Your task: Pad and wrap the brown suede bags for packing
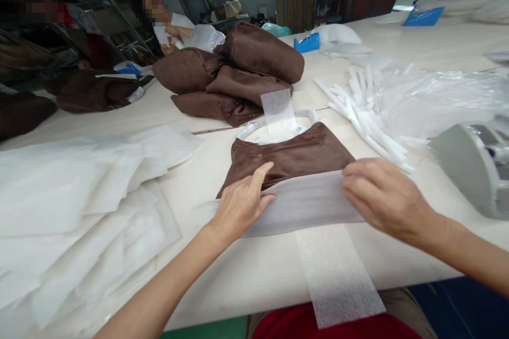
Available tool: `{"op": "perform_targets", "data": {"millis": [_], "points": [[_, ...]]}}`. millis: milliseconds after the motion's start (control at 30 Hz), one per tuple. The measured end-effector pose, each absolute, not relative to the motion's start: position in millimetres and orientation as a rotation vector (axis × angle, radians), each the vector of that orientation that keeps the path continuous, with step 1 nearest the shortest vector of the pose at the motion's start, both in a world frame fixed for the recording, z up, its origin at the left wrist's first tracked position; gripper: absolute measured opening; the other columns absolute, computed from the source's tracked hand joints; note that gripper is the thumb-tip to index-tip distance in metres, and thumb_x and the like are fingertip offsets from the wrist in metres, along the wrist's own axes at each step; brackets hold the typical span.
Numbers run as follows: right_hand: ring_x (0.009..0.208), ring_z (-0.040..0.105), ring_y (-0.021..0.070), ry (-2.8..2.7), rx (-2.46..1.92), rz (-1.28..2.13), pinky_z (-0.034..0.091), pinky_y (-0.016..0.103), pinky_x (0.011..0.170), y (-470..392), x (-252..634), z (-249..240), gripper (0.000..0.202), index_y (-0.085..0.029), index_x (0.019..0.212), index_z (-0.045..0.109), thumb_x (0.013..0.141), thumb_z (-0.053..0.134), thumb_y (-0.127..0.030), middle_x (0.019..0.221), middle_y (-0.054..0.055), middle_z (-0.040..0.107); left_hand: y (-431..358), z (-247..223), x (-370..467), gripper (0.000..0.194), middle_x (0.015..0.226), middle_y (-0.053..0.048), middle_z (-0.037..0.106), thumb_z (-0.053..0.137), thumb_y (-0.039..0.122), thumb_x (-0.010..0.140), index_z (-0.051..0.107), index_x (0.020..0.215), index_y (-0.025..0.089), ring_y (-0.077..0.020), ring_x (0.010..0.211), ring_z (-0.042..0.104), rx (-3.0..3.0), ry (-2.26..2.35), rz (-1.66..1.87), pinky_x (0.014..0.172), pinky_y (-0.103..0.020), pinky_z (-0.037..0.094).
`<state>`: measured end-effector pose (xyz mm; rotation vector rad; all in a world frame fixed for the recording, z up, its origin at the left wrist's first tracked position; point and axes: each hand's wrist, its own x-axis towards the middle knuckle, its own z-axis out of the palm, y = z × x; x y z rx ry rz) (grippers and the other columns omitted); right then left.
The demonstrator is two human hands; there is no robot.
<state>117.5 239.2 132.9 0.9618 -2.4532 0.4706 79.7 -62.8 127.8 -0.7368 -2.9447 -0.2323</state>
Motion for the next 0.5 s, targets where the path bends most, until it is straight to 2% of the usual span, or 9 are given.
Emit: {"op": "perform_targets", "data": {"millis": [33, 100, 133, 167, 233, 300, 367, 433, 500], "points": [[0.091, 0.059, 0.0219, -2.427, 1.081, 0.473, 0.046, 0.038, 0.082, 225, 125, 133, 0.02, -0.019, 0.094, 0.061, 0.095, 0.042, -0.013, 0.098, 0.009, 0.066, -63, 127, 79, 0.047, 0.104, -0.004, 0.068, 0.064, 0.025, 0.089, 0.042, 0.13, 0.024, -0.0229, 0.096, 0.067, -0.798, -2.915, -0.226, 0.076, -0.03, 0.049], [0.076, 0.054, 0.0191, -2.48, 1.326, 0.466, 0.042, 0.035, 0.068, 193, 136, 125, 0.022, -0.017, 0.102, 0.061, 0.096, 0.041, -0.013, 0.083, 0.006, 0.063, -65, 126, 79, 0.023, 0.095, -0.003, 0.067, 0.058, 0.023, 0.091, 0.054, 0.114, 0.024, -0.0216, 0.089, 0.066, -0.936, -2.845, -0.191, 0.072, -0.029, 0.048], [0.074, 0.052, 0.019, -2.525, 1.377, 0.439, 0.041, 0.035, 0.066, 177, 137, 117, 0.021, -0.016, 0.107, 0.06, 0.096, 0.043, -0.015, 0.082, 0.005, 0.062, -66, 124, 80, 0.011, 0.089, -0.002, 0.066, 0.054, 0.021, 0.092, 0.057, 0.102, 0.023, -0.0208, 0.084, 0.066, -0.991, -2.8, -0.177, 0.069, -0.029, 0.048], [0.076, 0.053, 0.0198, -2.561, 1.365, 0.396, 0.04, 0.036, 0.067, 164, 136, 106, 0.022, -0.015, 0.113, 0.059, 0.097, 0.044, -0.017, 0.086, 0.006, 0.063, -67, 120, 81, 0.008, 0.087, -0.003, 0.066, 0.05, 0.018, 0.092, 0.057, 0.093, 0.022, -0.0202, 0.081, 0.065, -1.028, -2.74, -0.176, 0.067, -0.029, 0.047], [0.086, 0.054, 0.0211, -2.553, 1.347, 0.372, 0.041, 0.037, 0.072, 147, 126, 82, 0.025, -0.014, 0.119, 0.057, 0.098, 0.043, -0.02, 0.096, 0.008, 0.066, -69, 111, 84, 0.016, 0.098, -0.005, 0.07, 0.044, 0.011, 0.09, 0.057, 0.09, 0.021, -0.0195, 0.083, 0.067, -1.061, -2.588, -0.205, 0.071, -0.03, 0.049], [0.103, 0.054, 0.0226, -2.54, 1.331, 0.424, 0.043, 0.038, 0.083, 145, 117, 63, 0.031, -0.014, 0.126, 0.054, 0.1, 0.045, -0.029, 0.112, 0.009, 0.066, -69, 99, 89, 0.024, 0.115, -0.005, 0.071, 0.041, 0.006, 0.088, 0.058, 0.092, 0.021, -0.0185, 0.091, 0.068, -1.081, -2.438, -0.228, 0.079, -0.03, 0.049], [0.113, 0.053, 0.0221, -2.571, 1.264, 0.51, 0.044, 0.036, 0.092, 156, 116, 52, 0.04, -0.016, 0.133, 0.05, 0.099, 0.047, -0.037, 0.125, 0.008, 0.064, -69, 88, 94, 0.027, 0.121, -0.003, 0.071, 0.04, 0.005, 0.088, 0.06, 0.094, 0.022, -0.0174, 0.093, 0.07, -1.071, -2.348, -0.21, 0.082, -0.03, 0.049], [0.116, 0.054, 0.0211, -2.619, 1.137, 0.584, 0.045, 0.035, 0.096, 174, 122, 49, 0.044, -0.017, 0.138, 0.047, 0.098, 0.049, -0.037, 0.132, 0.008, 0.061, -67, 79, 99, 0.026, 0.12, -0.001, 0.072, 0.041, 0.007, 0.089, 0.061, 0.093, 0.022, -0.0169, 0.088, 0.071, -1.018, -2.317, -0.18, 0.078, -0.03, 0.05], [0.12, 0.055, 0.0209, -2.642, 0.999, 0.618, 0.046, 0.036, 0.101, 196, 134, 49, 0.043, -0.017, 0.14, 0.047, 0.098, 0.048, -0.03, 0.136, 0.009, 0.06, -66, 71, 102, 0.026, 0.121, -0.001, 0.071, 0.04, 0.008, 0.089, 0.061, 0.092, 0.023, -0.0164, 0.086, 0.072, -0.963, -2.318, -0.174, 0.074, -0.03, 0.05]]}}
